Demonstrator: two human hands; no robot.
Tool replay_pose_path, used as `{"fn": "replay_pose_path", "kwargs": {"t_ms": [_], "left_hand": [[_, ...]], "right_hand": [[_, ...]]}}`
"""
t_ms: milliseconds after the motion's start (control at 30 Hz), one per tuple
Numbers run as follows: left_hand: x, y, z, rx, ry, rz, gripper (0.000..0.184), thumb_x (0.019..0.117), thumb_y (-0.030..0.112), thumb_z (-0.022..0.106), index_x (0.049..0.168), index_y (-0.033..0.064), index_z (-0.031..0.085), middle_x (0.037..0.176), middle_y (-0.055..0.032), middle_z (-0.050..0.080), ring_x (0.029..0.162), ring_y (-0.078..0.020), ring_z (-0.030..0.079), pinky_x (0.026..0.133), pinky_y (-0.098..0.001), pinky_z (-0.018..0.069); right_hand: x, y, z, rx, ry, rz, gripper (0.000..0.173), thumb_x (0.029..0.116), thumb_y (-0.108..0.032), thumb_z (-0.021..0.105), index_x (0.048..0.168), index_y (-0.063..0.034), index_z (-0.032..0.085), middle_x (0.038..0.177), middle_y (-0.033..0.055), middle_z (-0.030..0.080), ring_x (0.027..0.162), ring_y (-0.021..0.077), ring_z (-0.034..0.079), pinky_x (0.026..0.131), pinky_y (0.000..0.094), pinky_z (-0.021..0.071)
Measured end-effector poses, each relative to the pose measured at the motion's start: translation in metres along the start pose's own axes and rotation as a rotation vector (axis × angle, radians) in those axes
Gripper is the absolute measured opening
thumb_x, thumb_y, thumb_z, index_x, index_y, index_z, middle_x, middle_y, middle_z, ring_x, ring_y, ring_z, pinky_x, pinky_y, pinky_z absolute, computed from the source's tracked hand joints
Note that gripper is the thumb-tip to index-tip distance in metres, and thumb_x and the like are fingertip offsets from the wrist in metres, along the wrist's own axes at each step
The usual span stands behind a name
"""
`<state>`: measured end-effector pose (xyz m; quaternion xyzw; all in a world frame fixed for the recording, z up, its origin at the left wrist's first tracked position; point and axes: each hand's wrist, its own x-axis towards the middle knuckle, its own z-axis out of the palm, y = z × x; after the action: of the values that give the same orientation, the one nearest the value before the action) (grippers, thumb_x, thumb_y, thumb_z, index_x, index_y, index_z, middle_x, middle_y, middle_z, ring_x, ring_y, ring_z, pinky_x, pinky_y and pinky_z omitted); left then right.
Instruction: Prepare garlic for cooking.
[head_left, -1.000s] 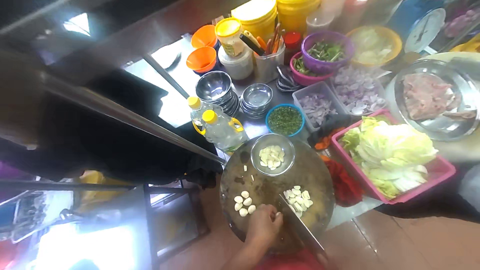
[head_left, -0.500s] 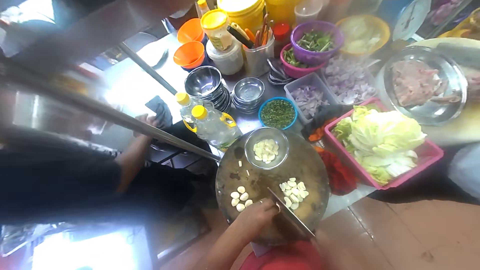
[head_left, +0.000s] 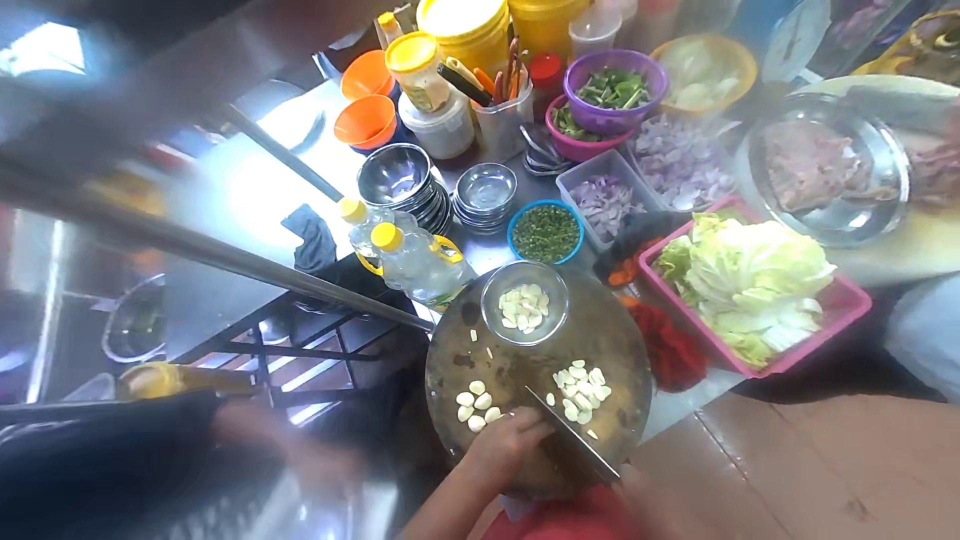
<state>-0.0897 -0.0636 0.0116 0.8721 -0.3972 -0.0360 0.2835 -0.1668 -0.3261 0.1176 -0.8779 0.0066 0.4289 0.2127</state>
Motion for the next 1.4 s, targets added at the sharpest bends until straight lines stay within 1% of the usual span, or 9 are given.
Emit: {"fn": "replay_pose_path", "kwargs": {"t_ms": [167, 300, 400, 533, 633, 733, 900, 1167, 1400], "left_hand": [[-0.004, -0.001, 0.003, 0.006, 0.041, -0.003, 0.021, 0.0976, 0.001, 0.059, 0.107, 0.0129, 0.074, 0.108, -0.0061, 0.072, 0.104, -0.0185, 0.07, 0.09, -0.033, 0.0605], [-0.005, 0.0, 0.007, -0.011, 0.04, -0.001, 0.018, 0.1003, 0.005, 0.059, 0.109, 0.0125, 0.073, 0.112, -0.0057, 0.072, 0.111, -0.0185, 0.069, 0.096, -0.0336, 0.059], [-0.008, -0.001, 0.006, 0.032, 0.067, 0.002, 0.019, 0.098, 0.002, 0.06, 0.107, 0.0121, 0.074, 0.11, -0.0064, 0.072, 0.105, -0.0185, 0.07, 0.091, -0.0327, 0.0604], [-0.009, -0.002, 0.009, 0.022, 0.086, 0.028, 0.02, 0.0997, 0.003, 0.059, 0.11, 0.0125, 0.073, 0.112, -0.0058, 0.072, 0.11, -0.0191, 0.069, 0.096, -0.0339, 0.0587], [-0.011, -0.006, 0.008, 0.034, 0.1, 0.038, 0.02, 0.0983, 0.002, 0.06, 0.11, 0.0117, 0.073, 0.113, -0.0072, 0.072, 0.108, -0.0198, 0.07, 0.094, -0.0339, 0.0593], [-0.012, -0.005, 0.01, 0.045, 0.114, 0.053, 0.019, 0.0988, 0.003, 0.06, 0.11, 0.0123, 0.072, 0.113, -0.0066, 0.072, 0.11, -0.0197, 0.07, 0.097, -0.0346, 0.0587], [-0.014, -0.008, 0.009, 0.038, 0.119, 0.058, 0.02, 0.0989, 0.002, 0.059, 0.109, 0.0117, 0.072, 0.112, -0.007, 0.072, 0.108, -0.0195, 0.07, 0.094, -0.0341, 0.0594], [-0.016, -0.009, 0.008, 0.066, 0.121, 0.086, 0.019, 0.0989, 0.002, 0.059, 0.11, 0.012, 0.072, 0.113, -0.0069, 0.072, 0.111, -0.0198, 0.069, 0.097, -0.0349, 0.0582], [-0.018, -0.007, 0.007, 0.099, 0.101, 0.104, 0.02, 0.0999, 0.003, 0.059, 0.112, 0.0127, 0.072, 0.114, -0.0055, 0.072, 0.112, -0.0183, 0.069, 0.101, -0.0343, 0.0565]], "right_hand": [[-0.004, 0.0, -0.002, -0.003, 0.059, -0.044, 0.042, 0.112, -0.036, 0.035, 0.12, -0.0038, 0.061, 0.093, 0.0208, 0.072, 0.087, 0.0405, 0.074, 0.074, 0.0582, 0.0598], [0.001, 0.002, 0.0, -0.003, 0.008, -0.012, 0.042, 0.1117, -0.036, 0.036, 0.12, -0.0033, 0.061, 0.095, 0.0217, 0.072, 0.092, 0.0404, 0.074, 0.078, 0.0579, 0.0598], [0.0, 0.001, 0.0, 0.002, 0.077, -0.072, 0.042, 0.1118, -0.035, 0.037, 0.118, -0.0018, 0.062, 0.093, 0.0209, 0.073, 0.088, 0.0394, 0.075, 0.075, 0.056, 0.0605], [0.005, -0.001, -0.005, -0.022, -0.029, 0.001, 0.043, 0.112, -0.037, 0.034, 0.123, -0.0044, 0.06, 0.097, 0.0211, 0.073, 0.094, 0.0402, 0.074, 0.08, 0.057, 0.0593], [0.003, -0.002, -0.005, -0.02, 0.04, -0.035, 0.044, 0.1117, -0.038, 0.035, 0.118, -0.0038, 0.062, 0.093, 0.0204, 0.073, 0.088, 0.0396, 0.074, 0.074, 0.0572, 0.0598], [0.007, -0.006, -0.006, -0.008, -0.046, 0.009, 0.044, 0.1118, -0.038, 0.035, 0.122, -0.0041, 0.061, 0.097, 0.0216, 0.073, 0.095, 0.0402, 0.074, 0.081, 0.0575, 0.0589], [0.007, -0.005, -0.005, 0.006, -0.002, -0.028, 0.044, 0.1119, -0.038, 0.035, 0.119, -0.0031, 0.062, 0.094, 0.0214, 0.073, 0.09, 0.0403, 0.074, 0.077, 0.0571, 0.0595], [0.008, -0.001, -0.003, 0.011, -0.018, -0.022, 0.045, 0.1118, -0.041, 0.035, 0.119, -0.0049, 0.061, 0.092, 0.0194, 0.072, 0.088, 0.0385, 0.074, 0.076, 0.0557, 0.0598], [0.017, 0.002, 0.006, 0.027, -0.059, -0.02, 0.044, 0.1114, -0.041, 0.036, 0.116, -0.0049, 0.062, 0.092, 0.019, 0.073, 0.092, 0.0378, 0.074, 0.08, 0.0549, 0.0593]]}}
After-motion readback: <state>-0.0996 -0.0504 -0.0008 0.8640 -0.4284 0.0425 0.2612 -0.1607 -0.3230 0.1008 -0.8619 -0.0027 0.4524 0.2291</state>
